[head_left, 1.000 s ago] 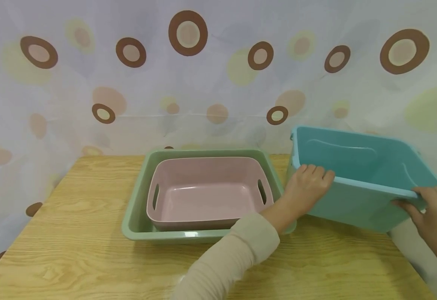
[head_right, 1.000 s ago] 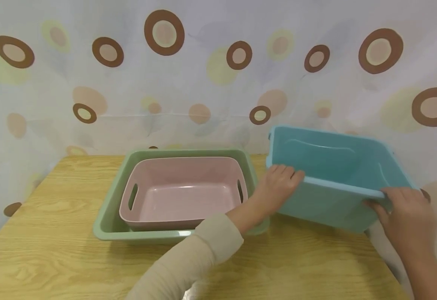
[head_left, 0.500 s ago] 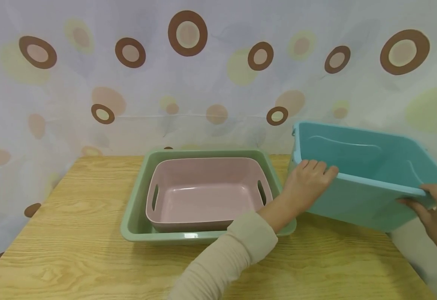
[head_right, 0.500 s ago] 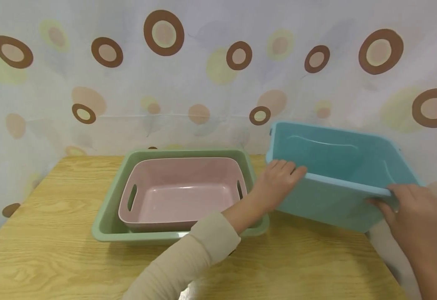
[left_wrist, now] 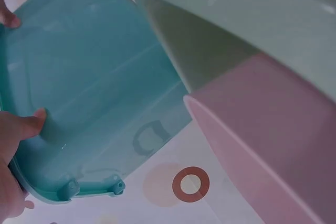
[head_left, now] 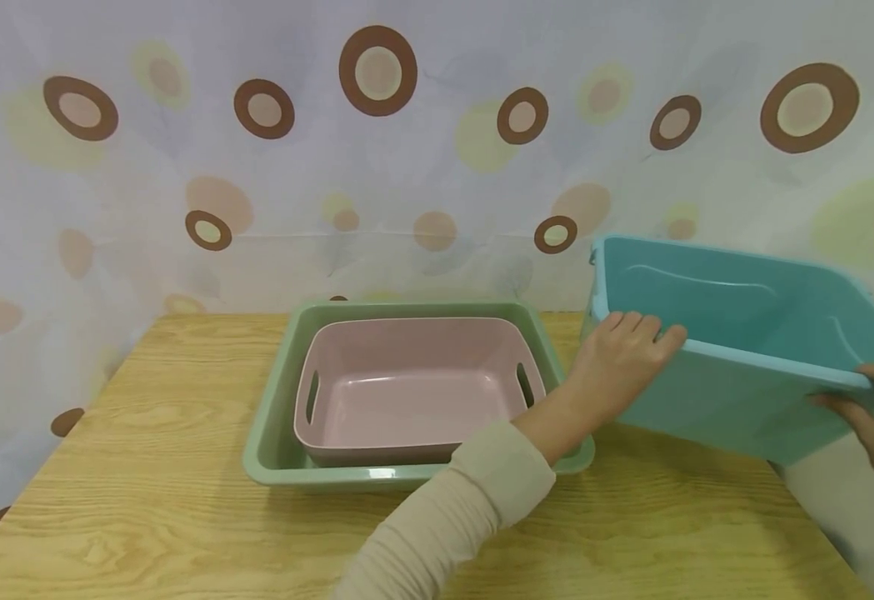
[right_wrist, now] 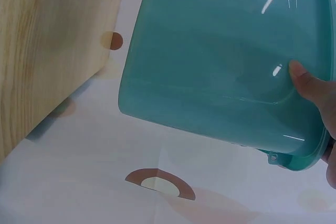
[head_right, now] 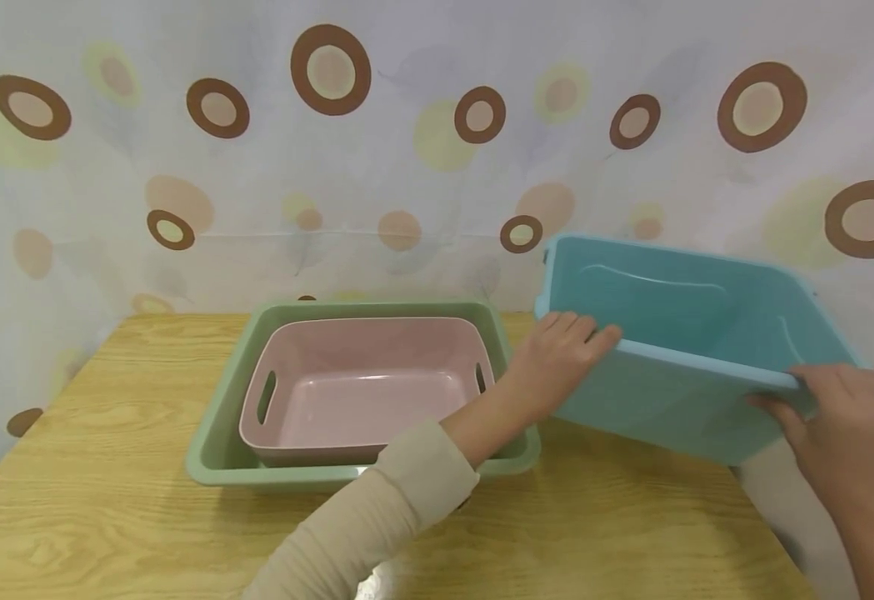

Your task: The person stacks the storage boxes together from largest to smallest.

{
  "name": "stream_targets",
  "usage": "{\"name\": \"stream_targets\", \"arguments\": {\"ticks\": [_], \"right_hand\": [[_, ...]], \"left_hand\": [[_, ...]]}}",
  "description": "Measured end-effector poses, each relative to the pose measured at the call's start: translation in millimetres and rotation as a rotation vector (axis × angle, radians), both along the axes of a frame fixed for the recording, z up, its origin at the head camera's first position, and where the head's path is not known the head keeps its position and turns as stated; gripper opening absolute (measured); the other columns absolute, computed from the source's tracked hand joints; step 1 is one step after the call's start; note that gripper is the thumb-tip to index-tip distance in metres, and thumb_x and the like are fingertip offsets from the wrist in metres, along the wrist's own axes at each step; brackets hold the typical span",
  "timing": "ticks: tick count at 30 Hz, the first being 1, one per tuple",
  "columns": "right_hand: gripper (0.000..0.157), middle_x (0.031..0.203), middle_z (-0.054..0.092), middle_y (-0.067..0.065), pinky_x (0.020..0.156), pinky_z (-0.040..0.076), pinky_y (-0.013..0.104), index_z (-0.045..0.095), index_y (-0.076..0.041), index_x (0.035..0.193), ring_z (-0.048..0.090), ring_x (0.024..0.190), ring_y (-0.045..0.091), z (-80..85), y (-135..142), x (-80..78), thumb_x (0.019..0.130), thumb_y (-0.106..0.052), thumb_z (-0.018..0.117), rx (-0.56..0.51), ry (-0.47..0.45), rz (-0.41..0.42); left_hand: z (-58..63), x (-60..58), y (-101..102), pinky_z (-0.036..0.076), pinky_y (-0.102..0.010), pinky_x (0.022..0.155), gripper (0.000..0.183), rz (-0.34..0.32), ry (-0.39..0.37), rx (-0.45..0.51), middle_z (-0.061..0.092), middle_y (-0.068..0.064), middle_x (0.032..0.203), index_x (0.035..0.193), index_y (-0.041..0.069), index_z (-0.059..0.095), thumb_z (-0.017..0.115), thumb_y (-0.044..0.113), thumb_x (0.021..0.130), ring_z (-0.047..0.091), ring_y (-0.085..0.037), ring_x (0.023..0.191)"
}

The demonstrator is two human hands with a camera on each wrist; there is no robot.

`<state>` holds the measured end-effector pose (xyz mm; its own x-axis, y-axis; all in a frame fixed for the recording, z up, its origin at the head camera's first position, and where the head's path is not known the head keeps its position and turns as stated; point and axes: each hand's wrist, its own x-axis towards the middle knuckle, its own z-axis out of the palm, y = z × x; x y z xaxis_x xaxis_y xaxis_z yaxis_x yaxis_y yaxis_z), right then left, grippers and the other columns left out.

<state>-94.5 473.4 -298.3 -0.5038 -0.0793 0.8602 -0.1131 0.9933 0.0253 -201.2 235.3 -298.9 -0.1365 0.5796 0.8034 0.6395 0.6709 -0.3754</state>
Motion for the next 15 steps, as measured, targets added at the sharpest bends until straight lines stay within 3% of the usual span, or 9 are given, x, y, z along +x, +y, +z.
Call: {"name": "stream_targets", "arguments": {"ticks": [1,4,6,8,11,13,15], "right_hand": [[0.09,0.073,0.054,0.034,0.062,0.029,0.033,0.055,0.016,0.077,0.045,0.065,0.042,1.0,0,0.2,0.079,-0.069,0.026,-0.002,-0.008,-0.008],[0.091,0.072,0.056,0.033,0.062,0.025,0.023,0.057,0.015,0.076,0.047,0.067,0.008,3.4,1,0.0,0.076,-0.071,0.027,-0.022,-0.021,-0.012],[0.089,0.07,0.055,0.033,0.062,0.023,0.02,0.057,0.014,0.075,0.033,0.077,-0.015,3.9,1,-0.4,0.074,-0.071,0.029,-0.044,-0.025,-0.002],[0.088,0.069,0.055,0.033,0.061,0.023,0.02,0.057,0.014,0.074,0.018,0.088,-0.024,5.0,1,-0.5,0.074,-0.07,0.031,-0.053,-0.029,0.007],[0.087,0.068,0.054,0.032,0.06,0.023,0.021,0.056,0.014,0.073,0.034,0.076,-0.016,7.4,-1,0.0,0.074,-0.069,0.03,-0.035,-0.034,0.003],[0.086,0.065,0.054,0.03,0.058,0.022,0.019,0.056,0.012,0.072,0.047,0.06,0.006,10.4,-2,0.8,0.074,-0.07,0.029,-0.019,-0.044,-0.015],[0.085,0.062,0.054,0.029,0.056,0.021,0.017,0.055,0.011,0.072,0.047,0.053,0.034,13.5,-3,2.0,0.074,-0.07,0.028,-0.009,-0.061,-0.037]], "left_hand": [[1.3,0.0,0,0.037,-0.014,0.06,0.031,-0.004,0.002,0.001,0.06,0.014,0.075,0.095,0.028,0.063,0.041,0.006,0.091,0.054,-0.001,0.065],[4.6,-0.2,-2,0.037,-0.014,0.06,0.032,-0.012,-0.003,-0.009,0.061,0.013,0.076,0.095,0.028,0.063,0.04,0.006,0.091,0.054,-0.002,0.065],[6.4,-0.4,-3,0.038,-0.014,0.061,0.032,-0.011,-0.011,-0.022,0.062,0.013,0.078,0.097,0.028,0.063,0.04,0.006,0.091,0.055,-0.002,0.067],[7.9,-0.7,-4,0.039,-0.014,0.063,0.032,-0.007,-0.022,-0.035,0.063,0.013,0.081,0.098,0.028,0.062,0.04,0.006,0.091,0.056,-0.002,0.069],[9.9,-1.1,-6,0.038,-0.014,0.063,0.033,-0.002,-0.031,-0.053,0.062,0.013,0.082,0.1,0.028,0.061,0.039,0.005,0.091,0.055,-0.002,0.069],[11.5,-1.0,-8,0.037,-0.014,0.063,0.033,-0.001,-0.032,-0.061,0.061,0.013,0.082,0.101,0.028,0.061,0.038,0.005,0.091,0.054,-0.003,0.069],[13.2,-0.6,-9,0.037,-0.014,0.063,0.034,-0.004,-0.03,-0.063,0.061,0.013,0.083,0.102,0.028,0.061,0.038,0.005,0.092,0.054,-0.003,0.069]]}}
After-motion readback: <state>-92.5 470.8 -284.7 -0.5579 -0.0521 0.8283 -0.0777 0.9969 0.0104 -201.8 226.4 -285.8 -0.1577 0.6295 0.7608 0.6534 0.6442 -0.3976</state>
